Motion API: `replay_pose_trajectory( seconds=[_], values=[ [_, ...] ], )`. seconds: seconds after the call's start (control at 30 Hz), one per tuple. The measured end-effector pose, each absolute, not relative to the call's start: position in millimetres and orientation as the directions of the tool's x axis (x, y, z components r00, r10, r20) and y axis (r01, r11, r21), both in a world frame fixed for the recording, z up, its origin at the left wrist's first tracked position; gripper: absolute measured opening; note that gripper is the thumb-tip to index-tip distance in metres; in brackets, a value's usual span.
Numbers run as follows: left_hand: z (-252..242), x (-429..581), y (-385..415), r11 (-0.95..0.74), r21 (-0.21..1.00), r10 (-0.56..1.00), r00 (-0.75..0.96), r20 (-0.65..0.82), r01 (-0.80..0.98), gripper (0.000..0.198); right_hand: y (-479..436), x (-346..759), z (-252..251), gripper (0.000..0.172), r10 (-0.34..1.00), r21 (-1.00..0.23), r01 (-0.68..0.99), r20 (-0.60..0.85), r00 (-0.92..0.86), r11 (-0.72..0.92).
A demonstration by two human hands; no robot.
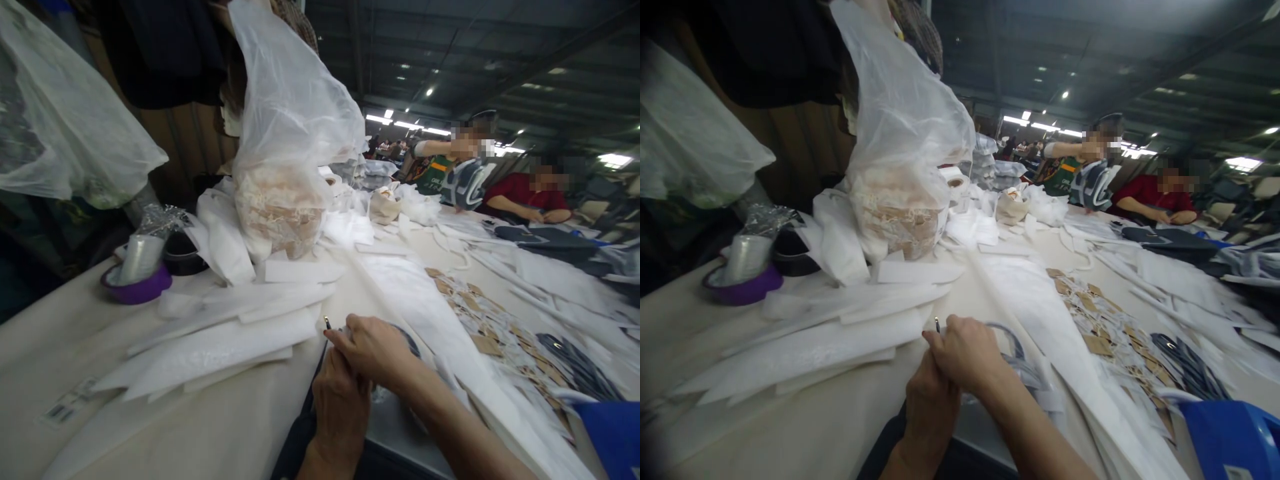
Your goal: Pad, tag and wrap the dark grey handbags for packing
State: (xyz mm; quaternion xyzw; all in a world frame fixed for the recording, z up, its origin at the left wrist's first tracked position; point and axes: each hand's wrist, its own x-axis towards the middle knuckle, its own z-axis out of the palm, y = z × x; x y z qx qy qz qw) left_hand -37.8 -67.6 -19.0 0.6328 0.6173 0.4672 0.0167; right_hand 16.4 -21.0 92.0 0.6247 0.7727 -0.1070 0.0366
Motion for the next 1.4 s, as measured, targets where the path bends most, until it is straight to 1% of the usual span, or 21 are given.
replay_pose_trajectory(
  seconds=[0.07, 0.13, 0.17, 0.2, 0.27, 0.43, 0.53, 0.7, 0.83, 0.93, 1.03, 1.1, 1.17, 1.3, 1.4],
  values=[
    [-15, -42, -67, -0.199, 0.669, 0.844, -0.222, 0.489, 0.716, 0.022, -18, 15, 89, 0.031, 0.956, -0.145, 0.966, -0.173, -0.237, 0.214],
    [-10, -46, -67, -0.133, 0.751, 0.909, -0.221, 0.352, 0.647, 0.019, -17, 16, 86, 0.024, 0.962, -0.15, 0.967, -0.15, -0.226, 0.204],
    [-7, -47, -67, -0.102, 0.778, 0.937, -0.203, 0.284, 0.619, 0.019, -18, 16, 85, 0.023, 0.967, -0.146, 0.97, -0.137, -0.215, 0.195],
    [-4, -48, -67, -0.078, 0.791, 0.957, -0.177, 0.23, 0.607, 0.019, -20, 17, 84, 0.023, 0.971, -0.143, 0.972, -0.124, -0.205, 0.187],
    [2, -49, -67, -0.051, 0.77, 0.976, -0.132, 0.173, 0.636, 0.017, -23, 19, 82, 0.024, 0.977, -0.139, 0.975, -0.101, -0.186, 0.171],
    [6, -48, -70, -0.034, 0.648, 0.978, -0.107, 0.177, 0.761, 0.02, -24, 22, 77, 0.028, 0.988, -0.12, 0.983, -0.051, -0.147, 0.14],
    [6, -49, -71, -0.046, 0.617, 0.977, -0.093, 0.191, 0.785, 0.016, -20, 22, 75, 0.029, 0.99, -0.101, 0.987, -0.039, -0.133, 0.128],
    [11, -51, -75, -0.051, 0.586, 0.978, -0.078, 0.193, 0.808, 0.009, -16, 24, 75, 0.028, 0.99, -0.074, 0.99, -0.065, -0.126, 0.121],
    [14, -52, -77, -0.027, 0.596, 0.989, -0.065, 0.132, 0.802, 0.011, -15, 23, 79, 0.029, 0.985, -0.035, 0.99, -0.095, -0.141, 0.138],
    [12, -53, -75, -0.004, 0.665, 0.985, -0.112, 0.132, 0.747, 0.009, -20, 15, 85, 0.027, 0.976, 0.003, 0.983, -0.117, -0.183, 0.185],
    [10, -54, -73, -0.011, 0.715, 0.983, -0.123, 0.135, 0.699, 0.018, -26, 6, 90, 0.023, 0.973, 0.034, 0.979, -0.125, -0.194, 0.2],
    [10, -54, -73, -0.017, 0.704, 0.988, -0.095, 0.119, 0.71, 0.021, -27, 3, 89, 0.024, 0.978, 0.044, 0.983, -0.115, -0.172, 0.178],
    [10, -54, -72, -0.015, 0.676, 0.991, -0.077, 0.106, 0.737, 0.021, -25, 3, 86, 0.025, 0.984, 0.046, 0.987, -0.096, -0.148, 0.153],
    [12, -52, -73, -0.015, 0.625, 0.992, -0.065, 0.106, 0.78, 0.026, -19, 10, 76, 0.024, 0.993, 0.039, 0.993, -0.053, -0.109, 0.111],
    [15, -53, -74, -0.011, 0.578, 0.995, -0.048, 0.087, 0.816, 0.022, -17, 14, 73, 0.026, 0.996, 0.026, 0.996, -0.036, -0.083, 0.084]
  ],
)
